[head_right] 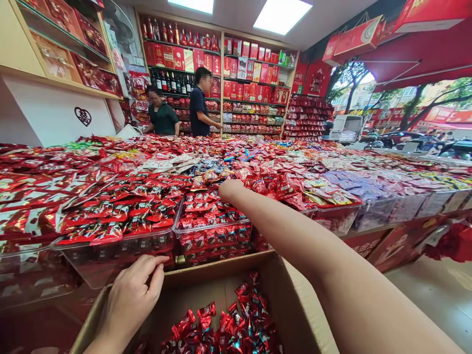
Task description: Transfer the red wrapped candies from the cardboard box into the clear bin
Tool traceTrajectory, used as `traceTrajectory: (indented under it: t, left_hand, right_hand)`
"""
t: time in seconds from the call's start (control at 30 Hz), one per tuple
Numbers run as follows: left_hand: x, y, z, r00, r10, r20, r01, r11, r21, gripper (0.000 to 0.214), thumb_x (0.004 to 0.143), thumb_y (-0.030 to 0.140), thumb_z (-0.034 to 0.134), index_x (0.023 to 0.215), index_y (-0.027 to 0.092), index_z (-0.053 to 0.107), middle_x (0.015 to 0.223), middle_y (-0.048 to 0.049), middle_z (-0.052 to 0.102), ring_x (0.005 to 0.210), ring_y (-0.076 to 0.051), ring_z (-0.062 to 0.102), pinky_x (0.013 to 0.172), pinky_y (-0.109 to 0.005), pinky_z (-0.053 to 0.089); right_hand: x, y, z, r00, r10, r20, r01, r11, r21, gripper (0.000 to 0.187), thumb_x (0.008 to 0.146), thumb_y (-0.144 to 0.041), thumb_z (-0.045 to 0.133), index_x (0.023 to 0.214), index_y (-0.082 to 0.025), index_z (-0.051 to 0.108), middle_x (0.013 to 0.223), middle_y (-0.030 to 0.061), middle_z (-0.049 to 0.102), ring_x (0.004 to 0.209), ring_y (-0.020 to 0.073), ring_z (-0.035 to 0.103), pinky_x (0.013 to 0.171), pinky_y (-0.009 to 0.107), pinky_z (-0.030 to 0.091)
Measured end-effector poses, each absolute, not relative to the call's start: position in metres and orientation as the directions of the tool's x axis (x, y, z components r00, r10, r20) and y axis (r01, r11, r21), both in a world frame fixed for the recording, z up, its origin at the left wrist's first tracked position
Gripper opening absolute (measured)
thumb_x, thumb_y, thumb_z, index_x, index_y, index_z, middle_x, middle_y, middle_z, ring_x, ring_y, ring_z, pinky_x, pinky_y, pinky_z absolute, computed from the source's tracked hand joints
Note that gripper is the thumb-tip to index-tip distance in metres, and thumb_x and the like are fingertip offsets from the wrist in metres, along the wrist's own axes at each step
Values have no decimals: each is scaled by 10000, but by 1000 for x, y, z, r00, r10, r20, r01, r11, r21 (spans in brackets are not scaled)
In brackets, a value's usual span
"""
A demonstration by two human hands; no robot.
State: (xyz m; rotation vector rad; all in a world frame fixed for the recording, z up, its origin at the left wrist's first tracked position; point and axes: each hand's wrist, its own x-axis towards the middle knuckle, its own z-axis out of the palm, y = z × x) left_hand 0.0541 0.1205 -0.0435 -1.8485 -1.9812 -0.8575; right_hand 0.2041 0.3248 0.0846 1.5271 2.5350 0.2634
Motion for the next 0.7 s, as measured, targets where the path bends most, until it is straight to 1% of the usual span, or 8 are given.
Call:
traceTrajectory:
  t: [0.2, 0.33, 0.4, 0.47, 0.57, 0.63, 0.7]
  left_hand:
    - [53, 120, -44, -118, 790, 602, 977, -16, 211, 187, 795, 187, 416, 852, 217, 591, 792, -17, 641, 776, -190, 597, 655, -296, 394]
    - [54, 120, -44, -114, 792, 599, 979, -12, 202, 184, 798, 194, 415, 849, 216, 591, 793, -17, 643, 780, -193, 600, 653, -296, 395]
    - [54, 120, -44, -117, 795, 596, 980, -5, 199, 188, 799, 191, 413, 854, 214, 592, 793, -18, 641, 784, -195, 599, 664, -301, 392]
    - [54, 121, -44, -115, 796, 595, 981, -3, 194, 192, 797, 187, 412, 858, 211, 593, 790, -19, 639, 782, -195, 596, 669, -303, 387]
    - [53, 121, -46, -118, 785, 608, 981, -2, 192, 194, 790, 184, 416, 852, 209, 598, 780, -15, 638, 769, -188, 595, 662, -296, 382]
    - [51, 122, -47, -118, 779, 616, 981, -6, 195, 191, 787, 184, 421, 850, 210, 600, 773, -9, 635, 761, -182, 594, 661, -292, 380]
    - [51, 122, -49, -114, 778, 618, 980, -12, 196, 190, 789, 185, 424, 856, 210, 600, 768, -7, 632, 754, -179, 592, 662, -291, 379]
  right_hand:
    - [206, 323, 88, -461, 887, -22, 865, 455, 212, 324, 767, -142, 477, 1067, -143, 599, 1108, 165, 578, 988, 287, 554, 752, 387, 479]
    - [211, 324, 92, -468, 883, 28, 870, 455, 190, 293, 785, -149, 479, 1052, -155, 599, 1088, 156, 586, 991, 277, 552, 757, 376, 470]
    - [214, 325, 93, -461, 886, 45, 877, 446, 181, 258, 804, -174, 488, 1039, -146, 591, 1073, 143, 589, 990, 254, 550, 773, 374, 462]
    - [216, 327, 93, -451, 891, 49, 883, 437, 172, 238, 831, -227, 484, 1032, -134, 570, 1060, 109, 583, 971, 217, 552, 787, 383, 457]
    - [217, 327, 93, -459, 887, 50, 881, 447, 152, 254, 845, -285, 470, 1029, -123, 539, 1042, 68, 563, 925, 178, 553, 782, 386, 461]
    - [217, 321, 96, -491, 869, 61, 867, 480, 133, 235, 842, -246, 473, 1009, -99, 548, 1020, 93, 568, 915, 189, 552, 759, 376, 460]
    - [219, 307, 103, -545, 835, 76, 837, 537, 110, 214, 821, -170, 479, 980, -59, 570, 989, 146, 584, 915, 218, 551, 725, 359, 446]
